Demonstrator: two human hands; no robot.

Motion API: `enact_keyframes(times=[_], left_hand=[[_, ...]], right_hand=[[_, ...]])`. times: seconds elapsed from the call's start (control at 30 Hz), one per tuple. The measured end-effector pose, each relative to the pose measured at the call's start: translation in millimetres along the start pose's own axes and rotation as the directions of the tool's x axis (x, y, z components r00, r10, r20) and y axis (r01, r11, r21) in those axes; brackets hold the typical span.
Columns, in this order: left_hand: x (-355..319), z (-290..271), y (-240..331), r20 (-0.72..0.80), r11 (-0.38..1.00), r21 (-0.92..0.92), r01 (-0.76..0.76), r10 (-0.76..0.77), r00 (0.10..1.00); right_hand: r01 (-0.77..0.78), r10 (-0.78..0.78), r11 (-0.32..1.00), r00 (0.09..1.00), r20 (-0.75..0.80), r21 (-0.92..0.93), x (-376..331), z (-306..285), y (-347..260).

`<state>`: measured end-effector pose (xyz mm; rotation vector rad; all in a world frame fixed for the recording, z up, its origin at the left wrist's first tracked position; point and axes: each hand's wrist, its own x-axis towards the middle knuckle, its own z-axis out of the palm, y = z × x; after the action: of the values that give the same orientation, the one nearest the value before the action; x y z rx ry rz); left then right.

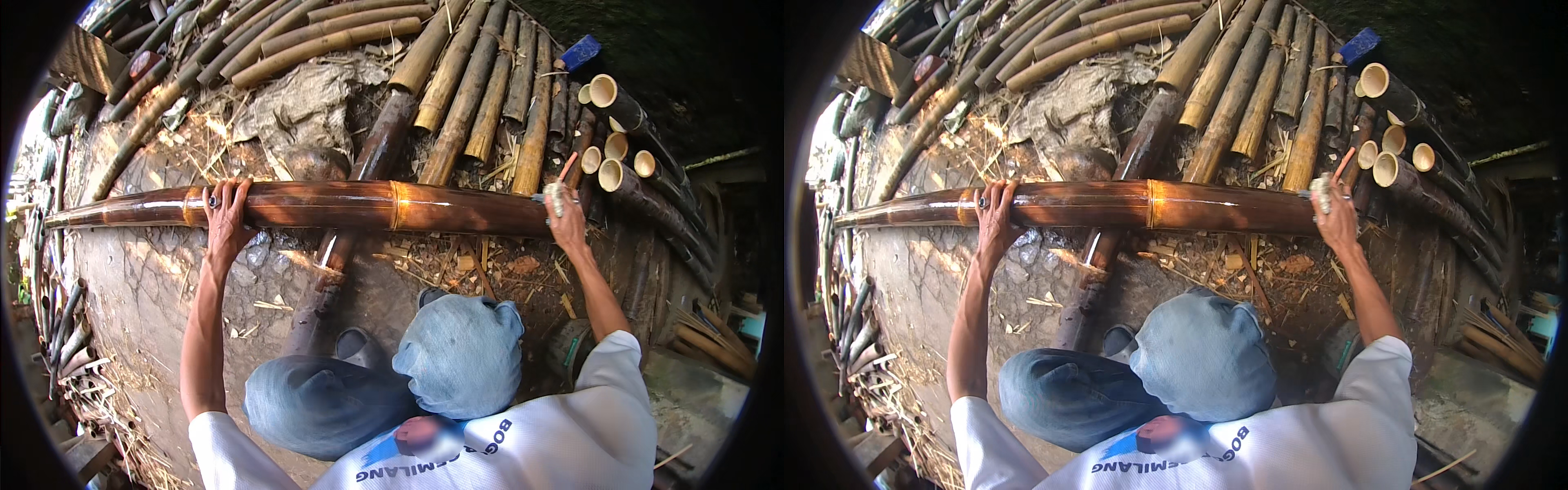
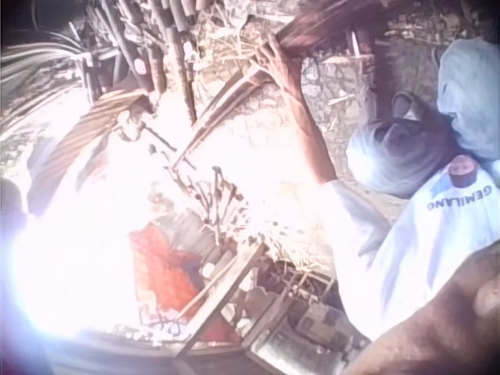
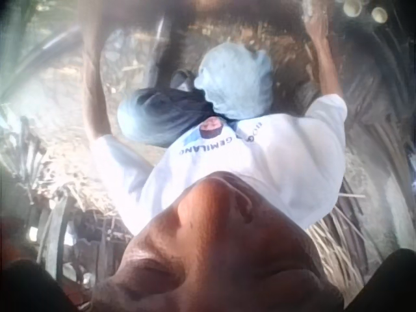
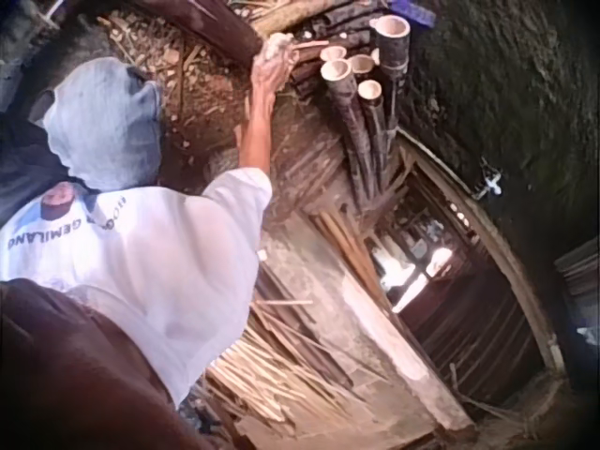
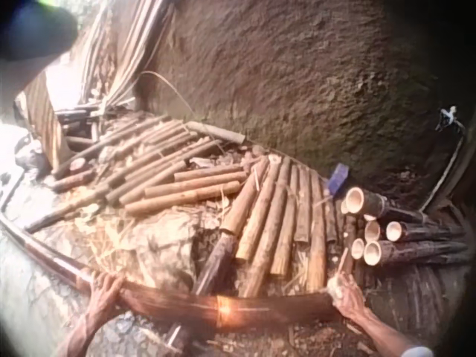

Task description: The person sits on the ground and rubs a long bamboo pole with a cloth to polish its surface. They rotate the pole and continue rubbing along its length, then stand briefly before resuming the same rubbing action on the pole.

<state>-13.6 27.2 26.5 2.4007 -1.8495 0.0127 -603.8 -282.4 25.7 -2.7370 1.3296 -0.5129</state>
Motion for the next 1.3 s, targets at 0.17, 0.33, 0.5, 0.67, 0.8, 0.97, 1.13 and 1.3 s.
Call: enact_keyframes(times=[0.17,0.33,0.5,0.67,0.8,0.97,1.13,1.3], left_hand=[[-2.2,10.9,-2.5,-0.065,1.000,-0.021,0.005,-0.007,0.998],[6.0,-1.4,-7.7,-0.031,0.998,-0.049,-0.028,0.027,0.999],[11.0,-14.2,-37.1,0.000,0.969,-0.238,-0.069,0.071,0.997],[0.7,-10.5,-57.7,0.034,0.995,-0.096,-0.019,0.023,0.999],[6.5,-9.2,-60.1,0.035,0.993,-0.111,-0.044,0.049,0.998],[17.8,-21.4,-61.3,0.055,0.975,-0.200,-0.101,0.114,0.992],[-1.7,-12.4,-48.7,0.026,0.989,-0.145,0.025,-0.021,0.999],[-5.7,-14.2,-42.6,0.012,0.998,-0.068,0.006,-0.005,1.000]], right_hand=[[-0.010,-0.070,0.958,0.961,0.268,0.286,34.3,41.4,-115.7],[0.256,-0.375,0.833,0.913,0.162,0.490,118.2,126.9,-310.0],[0.104,-0.416,0.857,0.717,0.560,0.504,140.2,93.1,-299.0],[0.315,-0.431,0.840,0.882,0.190,0.442,66.5,70.8,-189.2],[0.403,-0.459,0.856,0.881,0.117,0.325,77.1,102.5,-266.4],[0.598,-0.618,0.747,0.786,-0.028,0.290,123.3,127.5,-450.9],[0.163,-0.358,0.794,0.904,0.233,0.585,71.7,126.4,-316.4],[0.152,-0.150,0.983,0.988,-0.028,0.105,-8.7,62.4,-68.2]])
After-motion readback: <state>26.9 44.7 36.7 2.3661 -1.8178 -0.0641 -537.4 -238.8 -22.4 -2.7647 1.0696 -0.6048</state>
